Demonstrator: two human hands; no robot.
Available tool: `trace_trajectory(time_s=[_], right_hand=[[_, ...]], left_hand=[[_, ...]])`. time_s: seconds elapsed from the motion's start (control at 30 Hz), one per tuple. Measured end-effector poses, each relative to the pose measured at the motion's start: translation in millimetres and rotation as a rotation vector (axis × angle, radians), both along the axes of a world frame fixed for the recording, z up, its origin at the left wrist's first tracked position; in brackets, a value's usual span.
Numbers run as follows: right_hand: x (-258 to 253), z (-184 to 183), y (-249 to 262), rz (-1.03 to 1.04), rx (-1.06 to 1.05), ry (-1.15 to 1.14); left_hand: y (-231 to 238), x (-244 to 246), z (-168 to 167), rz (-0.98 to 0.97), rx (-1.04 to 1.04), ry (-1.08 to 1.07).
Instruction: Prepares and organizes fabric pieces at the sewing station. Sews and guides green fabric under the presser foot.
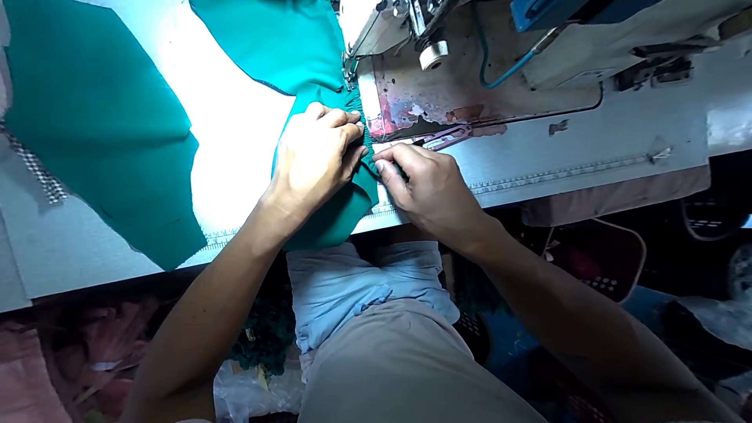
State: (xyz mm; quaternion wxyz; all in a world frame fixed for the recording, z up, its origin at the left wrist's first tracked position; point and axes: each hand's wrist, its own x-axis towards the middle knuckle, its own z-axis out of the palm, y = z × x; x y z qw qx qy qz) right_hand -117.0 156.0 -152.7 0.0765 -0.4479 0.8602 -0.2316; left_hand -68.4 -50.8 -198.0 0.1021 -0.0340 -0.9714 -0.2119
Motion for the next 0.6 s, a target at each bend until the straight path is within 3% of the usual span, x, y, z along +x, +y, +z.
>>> trace_trajectory(time_s=[0.17,0.37,0.6], right_hand=[[8.9,-11.5,-4.5,0.008,0.078,0.066],[2.3,-0.7,3.3,-0.087,0.018,-0.097],[-0.9,-6.0,6.4,-0.015,0.096,0.002]], left_hand=[[-0.5,1.6,1.3,-0.004,0.049,-0.010],[0.3,3.9,0.0,-0.022,0.017,-0.004],[1.9,3.8,-0.7,-0.016,0.003,0.003]])
